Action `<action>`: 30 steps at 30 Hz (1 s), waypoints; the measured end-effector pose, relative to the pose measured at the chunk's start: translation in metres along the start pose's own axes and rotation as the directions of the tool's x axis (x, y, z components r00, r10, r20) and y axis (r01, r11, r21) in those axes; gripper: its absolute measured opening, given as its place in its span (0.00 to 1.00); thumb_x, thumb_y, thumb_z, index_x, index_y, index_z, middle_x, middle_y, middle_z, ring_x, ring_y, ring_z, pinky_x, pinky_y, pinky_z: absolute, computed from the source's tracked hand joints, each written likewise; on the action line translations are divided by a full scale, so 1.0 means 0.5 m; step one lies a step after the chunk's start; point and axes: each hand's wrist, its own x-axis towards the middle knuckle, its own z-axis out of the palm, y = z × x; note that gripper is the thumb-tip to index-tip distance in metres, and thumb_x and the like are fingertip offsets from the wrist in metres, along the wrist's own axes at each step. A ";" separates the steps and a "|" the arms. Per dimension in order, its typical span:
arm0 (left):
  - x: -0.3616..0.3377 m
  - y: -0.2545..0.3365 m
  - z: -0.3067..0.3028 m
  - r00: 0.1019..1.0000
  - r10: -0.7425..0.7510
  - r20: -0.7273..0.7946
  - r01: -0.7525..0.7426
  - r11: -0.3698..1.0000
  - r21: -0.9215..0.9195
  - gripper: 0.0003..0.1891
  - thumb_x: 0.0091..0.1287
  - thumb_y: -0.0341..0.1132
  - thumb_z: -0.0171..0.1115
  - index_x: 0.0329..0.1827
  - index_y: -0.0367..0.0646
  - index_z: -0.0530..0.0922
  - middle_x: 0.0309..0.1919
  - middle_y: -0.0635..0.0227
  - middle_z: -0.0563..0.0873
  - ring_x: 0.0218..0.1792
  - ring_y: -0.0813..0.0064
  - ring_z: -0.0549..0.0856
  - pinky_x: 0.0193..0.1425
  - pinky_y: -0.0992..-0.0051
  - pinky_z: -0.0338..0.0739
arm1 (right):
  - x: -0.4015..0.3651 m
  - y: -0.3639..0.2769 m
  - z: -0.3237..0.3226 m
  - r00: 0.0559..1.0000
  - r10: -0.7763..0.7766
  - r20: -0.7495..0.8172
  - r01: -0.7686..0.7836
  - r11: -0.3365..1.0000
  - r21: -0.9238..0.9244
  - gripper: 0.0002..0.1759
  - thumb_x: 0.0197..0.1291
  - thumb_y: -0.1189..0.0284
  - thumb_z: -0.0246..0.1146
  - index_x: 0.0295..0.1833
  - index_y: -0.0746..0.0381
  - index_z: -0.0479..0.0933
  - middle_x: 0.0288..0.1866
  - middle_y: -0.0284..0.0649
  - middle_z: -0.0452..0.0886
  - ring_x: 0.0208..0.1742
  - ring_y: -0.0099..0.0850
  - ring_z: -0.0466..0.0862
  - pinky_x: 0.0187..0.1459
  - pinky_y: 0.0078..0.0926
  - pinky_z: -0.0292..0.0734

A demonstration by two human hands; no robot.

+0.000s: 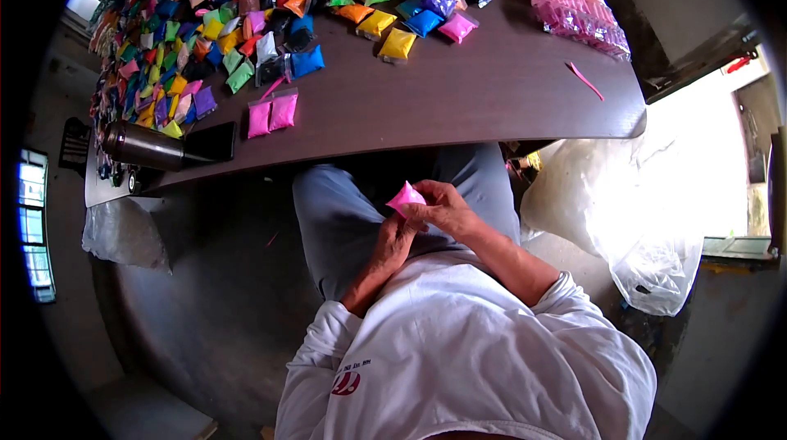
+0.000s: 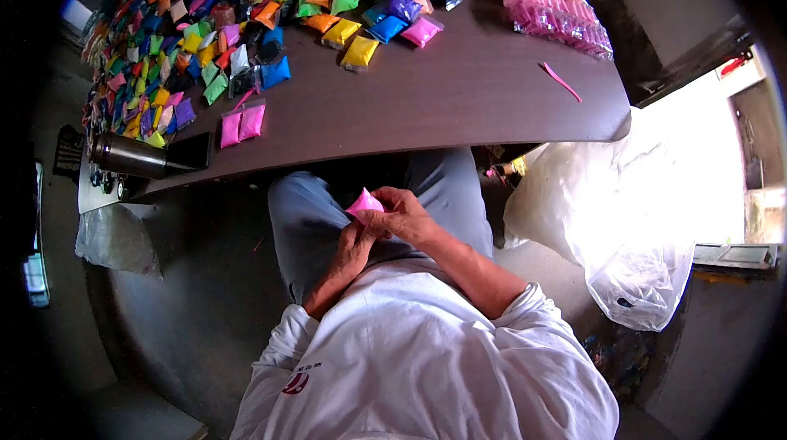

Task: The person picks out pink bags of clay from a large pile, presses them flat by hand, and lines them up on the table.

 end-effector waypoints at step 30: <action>-0.014 0.018 -0.021 0.968 -0.195 0.158 0.242 0.893 -0.380 0.28 0.71 0.59 0.40 0.29 0.41 0.71 0.34 0.60 0.81 0.31 0.73 0.77 0.44 0.75 0.73 | 0.009 -0.015 -0.051 0.820 -0.437 0.369 0.571 0.585 -0.576 0.14 0.58 0.74 0.64 0.51 0.60 0.78 0.55 0.47 0.74 0.54 0.37 0.77 0.50 0.31 0.77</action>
